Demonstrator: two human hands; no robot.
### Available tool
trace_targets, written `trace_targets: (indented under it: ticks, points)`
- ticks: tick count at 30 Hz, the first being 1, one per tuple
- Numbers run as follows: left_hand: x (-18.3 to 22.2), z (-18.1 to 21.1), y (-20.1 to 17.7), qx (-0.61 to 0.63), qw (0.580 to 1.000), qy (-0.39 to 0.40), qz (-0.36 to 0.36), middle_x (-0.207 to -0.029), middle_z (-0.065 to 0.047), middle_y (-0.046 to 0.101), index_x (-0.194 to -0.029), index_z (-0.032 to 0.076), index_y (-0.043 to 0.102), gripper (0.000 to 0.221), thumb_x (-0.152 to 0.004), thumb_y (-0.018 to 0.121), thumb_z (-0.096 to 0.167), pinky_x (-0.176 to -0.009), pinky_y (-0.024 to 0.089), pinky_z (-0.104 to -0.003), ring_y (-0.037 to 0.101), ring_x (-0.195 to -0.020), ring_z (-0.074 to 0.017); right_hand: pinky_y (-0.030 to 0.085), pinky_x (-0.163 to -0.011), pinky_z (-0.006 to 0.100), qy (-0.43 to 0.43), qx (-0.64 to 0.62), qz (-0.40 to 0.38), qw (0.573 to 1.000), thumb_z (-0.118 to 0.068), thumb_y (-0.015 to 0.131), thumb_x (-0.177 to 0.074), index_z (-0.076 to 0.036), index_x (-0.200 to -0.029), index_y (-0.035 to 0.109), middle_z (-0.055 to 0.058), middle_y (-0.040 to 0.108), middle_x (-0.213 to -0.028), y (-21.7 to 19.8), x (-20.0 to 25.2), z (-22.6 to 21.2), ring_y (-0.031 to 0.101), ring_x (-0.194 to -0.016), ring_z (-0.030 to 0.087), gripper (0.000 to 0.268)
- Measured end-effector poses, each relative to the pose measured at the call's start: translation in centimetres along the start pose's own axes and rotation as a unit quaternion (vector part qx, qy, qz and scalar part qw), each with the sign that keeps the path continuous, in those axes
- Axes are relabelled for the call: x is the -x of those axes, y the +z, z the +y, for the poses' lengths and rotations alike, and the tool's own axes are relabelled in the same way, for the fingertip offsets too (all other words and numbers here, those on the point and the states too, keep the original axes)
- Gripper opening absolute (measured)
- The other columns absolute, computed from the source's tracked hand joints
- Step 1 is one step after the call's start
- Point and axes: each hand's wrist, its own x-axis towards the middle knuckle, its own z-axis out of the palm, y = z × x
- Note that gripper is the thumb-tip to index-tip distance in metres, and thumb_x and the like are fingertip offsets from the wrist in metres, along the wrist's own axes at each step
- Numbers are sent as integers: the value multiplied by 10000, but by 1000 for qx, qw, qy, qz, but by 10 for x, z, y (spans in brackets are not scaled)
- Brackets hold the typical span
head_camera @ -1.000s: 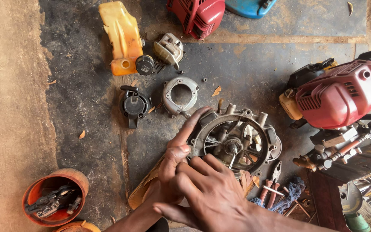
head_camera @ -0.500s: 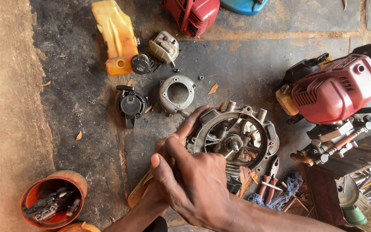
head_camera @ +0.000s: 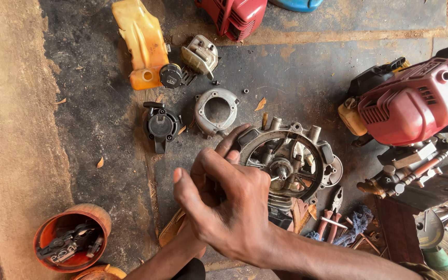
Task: The person disassembles a small engine, removes the flywheel, cleans it with a cloth, and reassembles the engine using a wrench and screwdriver.
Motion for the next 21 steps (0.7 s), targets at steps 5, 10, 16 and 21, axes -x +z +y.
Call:
trace_targets:
  ticks: [5, 10, 16, 21]
  points:
    - [-6, -11, 5, 298, 948, -108, -8, -1247, -83, 550, -1493, 3, 390, 478, -1093, 476, 251, -939, 529, -299, 571, -1030, -90, 418, -421, 284, -24, 46, 14, 999, -276, 784, -892, -78, -688, 584, 4, 547, -500, 5, -11, 2, 522, -419, 75, 347]
    - [-15, -21, 4, 149, 985, -47, -71, -1242, -123, 537, -1523, 14, 365, 559, -1095, 529, 335, -983, 527, -367, 574, -1091, -170, 436, -408, 288, 16, 105, -9, 994, -328, 779, -905, -111, -673, 619, -4, 583, -515, 6, -37, 2, 519, -395, 102, 356]
    - [-8, -20, 2, -85, 996, -14, -7, -1188, -120, 542, -1386, 6, 409, 464, -1040, 624, 228, -889, 524, -348, 578, -1050, -174, 425, -431, 343, -15, 123, -61, 990, -306, 729, -919, -91, -724, 630, 24, 577, -518, -6, -46, 4, 516, -405, 164, 307]
    - [-1, -25, 3, -121, 992, 36, 17, -1143, -118, 546, -1271, -1, 445, 404, -994, 704, 139, -811, 521, -333, 582, -1016, -177, 506, -566, 339, -29, 109, -364, 924, -298, 598, -1049, -112, -880, 618, -16, 607, -669, -32, -64, 13, 603, -517, 168, 252]
